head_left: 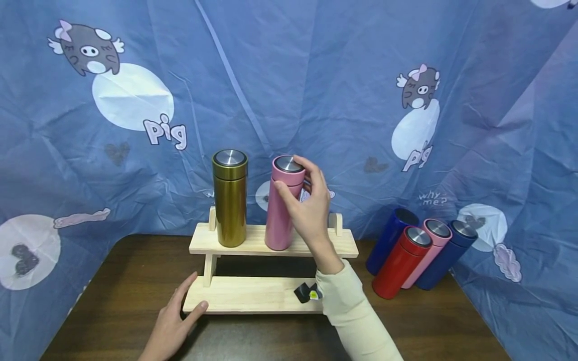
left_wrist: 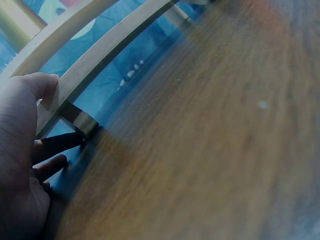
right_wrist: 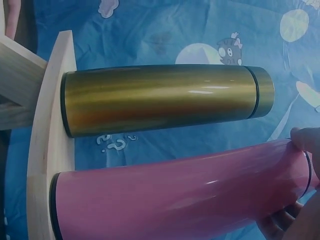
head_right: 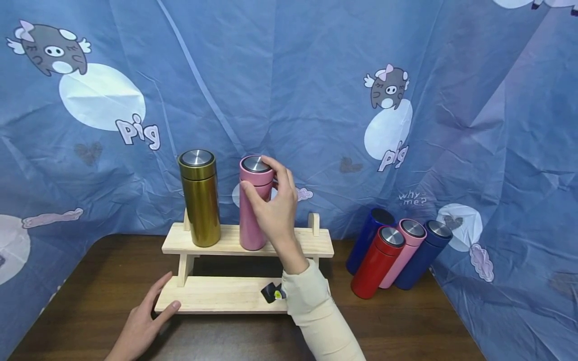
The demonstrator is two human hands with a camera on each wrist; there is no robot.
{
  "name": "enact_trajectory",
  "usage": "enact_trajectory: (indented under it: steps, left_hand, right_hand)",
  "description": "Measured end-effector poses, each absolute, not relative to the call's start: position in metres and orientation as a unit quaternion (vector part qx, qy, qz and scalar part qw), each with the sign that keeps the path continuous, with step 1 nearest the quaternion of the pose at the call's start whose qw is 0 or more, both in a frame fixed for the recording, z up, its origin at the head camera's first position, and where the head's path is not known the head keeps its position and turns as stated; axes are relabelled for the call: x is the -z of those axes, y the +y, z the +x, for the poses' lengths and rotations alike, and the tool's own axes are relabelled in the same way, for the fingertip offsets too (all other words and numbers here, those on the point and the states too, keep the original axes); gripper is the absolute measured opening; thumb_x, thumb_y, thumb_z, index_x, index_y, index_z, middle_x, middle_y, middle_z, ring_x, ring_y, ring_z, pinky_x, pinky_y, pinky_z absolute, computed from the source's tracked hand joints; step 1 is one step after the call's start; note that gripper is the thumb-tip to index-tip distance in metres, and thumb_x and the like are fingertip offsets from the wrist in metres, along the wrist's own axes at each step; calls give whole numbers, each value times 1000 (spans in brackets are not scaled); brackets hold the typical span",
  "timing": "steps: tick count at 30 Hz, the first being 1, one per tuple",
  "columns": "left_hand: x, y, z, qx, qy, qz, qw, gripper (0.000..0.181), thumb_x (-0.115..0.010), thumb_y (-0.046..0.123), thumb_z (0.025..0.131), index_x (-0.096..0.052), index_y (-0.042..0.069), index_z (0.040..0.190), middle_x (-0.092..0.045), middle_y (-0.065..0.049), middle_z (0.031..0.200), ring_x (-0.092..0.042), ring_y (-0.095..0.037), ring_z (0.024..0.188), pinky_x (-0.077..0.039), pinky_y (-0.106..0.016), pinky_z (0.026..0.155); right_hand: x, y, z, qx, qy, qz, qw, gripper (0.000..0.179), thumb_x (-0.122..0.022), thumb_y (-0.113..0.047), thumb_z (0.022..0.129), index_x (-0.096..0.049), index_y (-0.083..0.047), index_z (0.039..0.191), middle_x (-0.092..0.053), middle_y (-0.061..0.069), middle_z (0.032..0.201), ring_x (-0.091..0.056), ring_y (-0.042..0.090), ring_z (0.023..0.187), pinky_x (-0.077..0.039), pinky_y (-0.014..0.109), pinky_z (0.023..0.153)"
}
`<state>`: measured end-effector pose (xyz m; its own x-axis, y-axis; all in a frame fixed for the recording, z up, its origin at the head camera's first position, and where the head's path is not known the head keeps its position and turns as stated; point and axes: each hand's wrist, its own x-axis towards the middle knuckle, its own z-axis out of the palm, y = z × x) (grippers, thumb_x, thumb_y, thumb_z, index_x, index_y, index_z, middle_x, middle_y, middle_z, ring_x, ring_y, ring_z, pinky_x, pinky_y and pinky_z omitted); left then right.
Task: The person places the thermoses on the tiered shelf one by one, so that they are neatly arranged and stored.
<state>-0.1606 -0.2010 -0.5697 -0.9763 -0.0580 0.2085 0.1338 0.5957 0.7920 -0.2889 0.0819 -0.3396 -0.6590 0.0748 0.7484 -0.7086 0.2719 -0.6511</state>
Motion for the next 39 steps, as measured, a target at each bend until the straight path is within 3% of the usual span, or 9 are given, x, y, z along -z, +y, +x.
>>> enact_trajectory:
  steps: [16,23,30,39]
  left_hand:
    - [571,-202,-161,449,-887,-23,109,75,-74,36,108,-39,12,170,-45,-27,170,-47,-62,148,-40,-85,110]
    - [571,-202,-161,448,-887,-23,111,75,-74,35,108,-39,12,170,-45,-28,169,-48,-63,147,-41,-85,109]
    - [570,-202,-161,446,-890,-16,97,76,-73,38,109,-38,12,171,-44,-29,169,-46,-64,147,-40,-85,110]
    - [570,-201,-164,440,-894,-11,85,77,-72,42,109,-37,13,171,-43,-30,170,-46,-65,147,-41,-85,110]
  right_hand:
    - [338,86,-286,-568,-713,238,336,77,-92,-14,91,-56,-1,157,-66,19,145,-67,32,126,-55,45,109]
    - [338,94,-277,-555,-723,229,342,80,-92,-19,90,-55,-8,161,-64,17,149,-62,29,137,-51,46,114]
    - [339,102,-270,-558,-714,232,354,78,-90,-17,91,-55,-7,160,-61,23,151,-57,41,143,-49,50,116]
    - [345,114,-260,-551,-709,227,378,79,-91,-15,91,-55,-11,161,-62,11,156,-56,29,146,-47,50,118]
